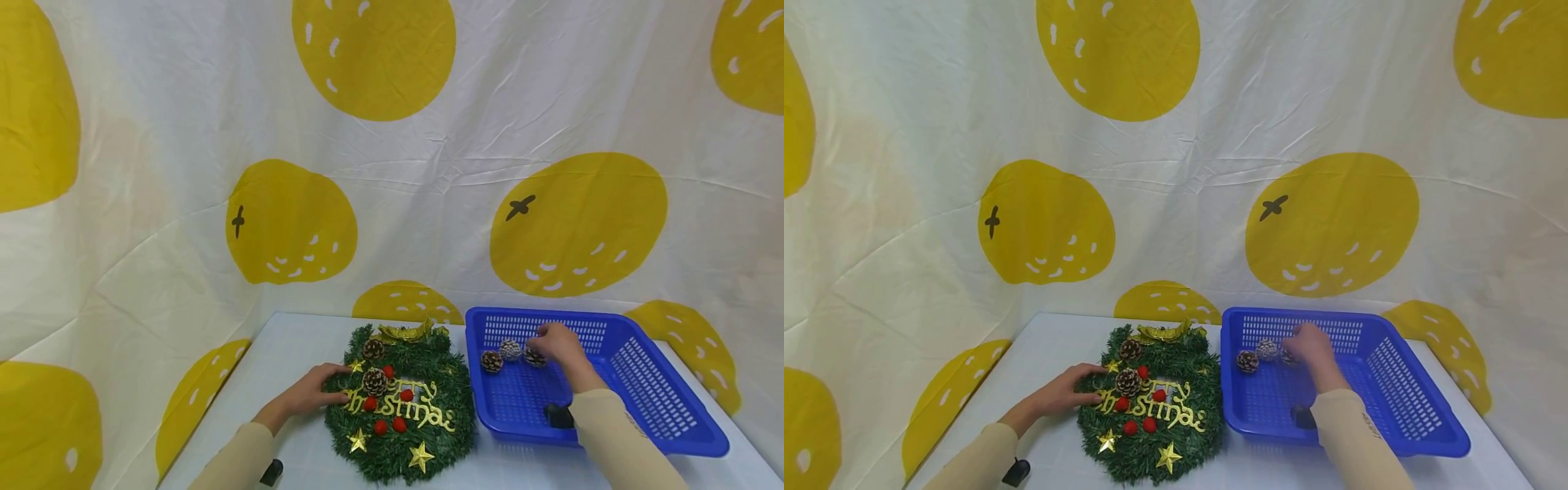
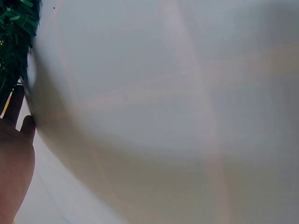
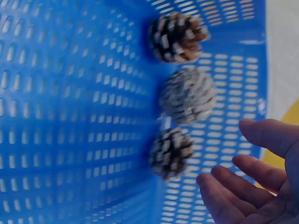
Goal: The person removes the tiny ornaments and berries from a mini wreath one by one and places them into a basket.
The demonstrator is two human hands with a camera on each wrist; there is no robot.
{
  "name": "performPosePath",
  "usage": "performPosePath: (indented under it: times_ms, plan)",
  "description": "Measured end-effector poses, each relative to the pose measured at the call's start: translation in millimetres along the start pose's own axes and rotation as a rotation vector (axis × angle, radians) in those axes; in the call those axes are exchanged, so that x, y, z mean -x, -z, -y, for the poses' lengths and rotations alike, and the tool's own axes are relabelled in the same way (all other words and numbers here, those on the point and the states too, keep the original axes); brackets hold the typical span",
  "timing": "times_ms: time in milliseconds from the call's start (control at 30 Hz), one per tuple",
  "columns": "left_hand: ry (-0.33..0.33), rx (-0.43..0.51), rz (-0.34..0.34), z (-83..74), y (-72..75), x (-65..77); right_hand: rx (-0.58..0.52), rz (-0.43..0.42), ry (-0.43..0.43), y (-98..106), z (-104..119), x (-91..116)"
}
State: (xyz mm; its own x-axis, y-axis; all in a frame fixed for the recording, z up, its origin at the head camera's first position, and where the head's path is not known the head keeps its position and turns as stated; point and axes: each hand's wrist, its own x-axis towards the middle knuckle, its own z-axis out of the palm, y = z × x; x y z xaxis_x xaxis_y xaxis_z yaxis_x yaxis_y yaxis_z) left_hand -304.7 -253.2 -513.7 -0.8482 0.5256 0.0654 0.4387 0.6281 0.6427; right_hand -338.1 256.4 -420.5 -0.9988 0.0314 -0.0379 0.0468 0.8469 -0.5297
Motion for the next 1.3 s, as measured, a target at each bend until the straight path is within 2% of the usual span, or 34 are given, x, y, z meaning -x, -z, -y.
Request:
performPosePath:
  times_ms: [200,300,533,867,1100,1300]
  plan:
    - [-0.013,-0.004,-0.001,2.6,0.7,0.5,-0.012,0.014,0.074,9,20,6]
    - [-0.017,-0.005,0.003,3.2,0.7,0.3,-0.018,0.005,0.14,11,36,12]
    - [-0.027,-0.005,0.003,2.2,1.6,-0.8,-0.054,-0.013,0.28,5,79,34]
    - [-0.03,-0.008,0.009,3.5,1.2,-2.3,-0.107,-0.013,0.366,-30,124,61]
    - [-0.042,-0.02,0.007,3.8,0.9,-2.0,-0.199,0.023,0.391,-56,142,74]
    - [-0.03,-0.019,0.005,4.1,0.3,-1.6,-0.228,0.071,0.424,-77,150,80]
